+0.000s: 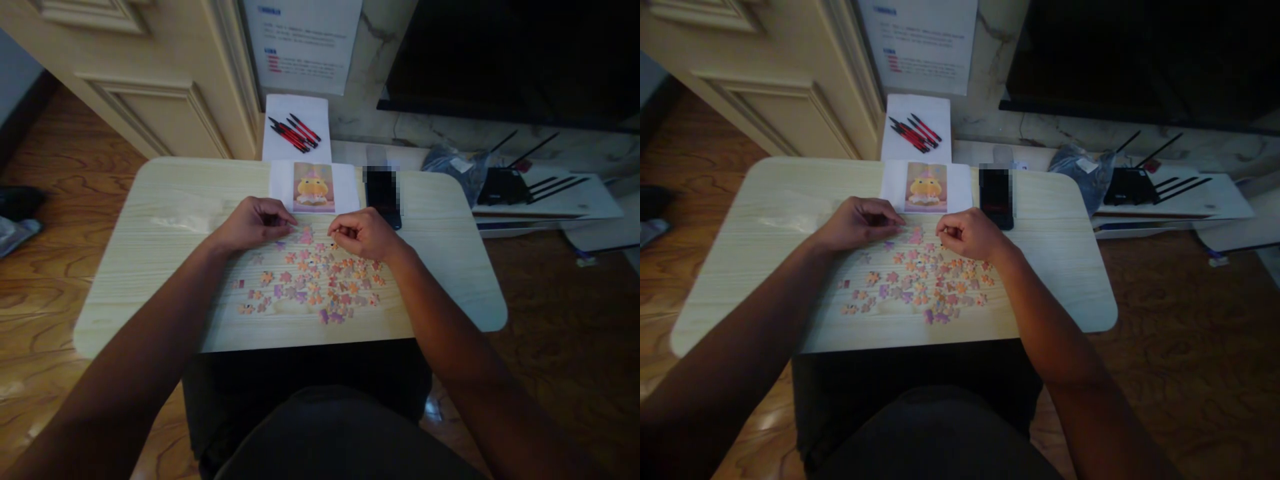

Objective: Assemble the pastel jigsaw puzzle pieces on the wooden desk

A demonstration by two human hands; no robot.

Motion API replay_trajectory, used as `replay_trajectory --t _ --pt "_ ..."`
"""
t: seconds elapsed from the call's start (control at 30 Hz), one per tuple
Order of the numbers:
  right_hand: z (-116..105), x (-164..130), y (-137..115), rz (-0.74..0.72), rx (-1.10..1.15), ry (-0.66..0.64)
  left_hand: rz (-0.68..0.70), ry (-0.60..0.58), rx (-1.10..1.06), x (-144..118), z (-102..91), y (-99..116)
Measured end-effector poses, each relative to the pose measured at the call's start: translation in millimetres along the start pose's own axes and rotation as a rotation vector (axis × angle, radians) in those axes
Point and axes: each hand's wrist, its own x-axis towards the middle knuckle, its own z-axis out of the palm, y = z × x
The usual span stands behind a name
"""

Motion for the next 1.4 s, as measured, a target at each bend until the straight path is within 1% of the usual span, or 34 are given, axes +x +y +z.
replay_trajectory --t 0.13,0.27,0.47,0.6,0.73,0.87,0.93,1.07,1.23,1.4 --pt "1.9 -0.1 2.1 -0.015 0.003 -0.013 -0.002 0.002 -0.002 0.0 0.9 1.6" --pt "4.8 0.0 1.2 -0.053 0.014 -0.056 -0.014 0.014 -0.021 0.1 3.0 1.3" --pt "11.6 -0.2 -15.5 -0.175 0.062 -0.168 -0.014 -0.002 -0.041 -0.6 4.4 1.6" --pt "20.9 -0.1 -28.6 -0.222 0.015 -0.268 -0.020 -0.004 -0.035 -1.0 3.9 3.8" --pt "28.3 0.5 -35.6 -0.256 -0.041 -0.304 -0.025 -0.013 -0.041 -0.8 3.8 4.5" --pt "30.8 1.1 -37.9 -0.263 -0.072 -0.345 -0.012 -0.016 -0.035 -0.2 3.9 3.0" --pt "30.7 1.3 -38.2 -0.249 -0.082 -0.355 -0.001 -0.016 -0.032 -0.1 3.9 2.2" --pt "29.5 1.8 -37.8 -0.235 -0.080 -0.334 0.004 -0.015 -0.039 0.1 4.3 1.3" --pt "28.6 2.6 -37.5 -0.271 -0.045 -0.309 0.033 -0.011 -0.053 0.9 5.2 -0.7" --pt "28.8 2.5 -38.0 -0.285 -0.042 -0.291 0.028 -0.005 -0.034 1.7 5.2 -2.7"
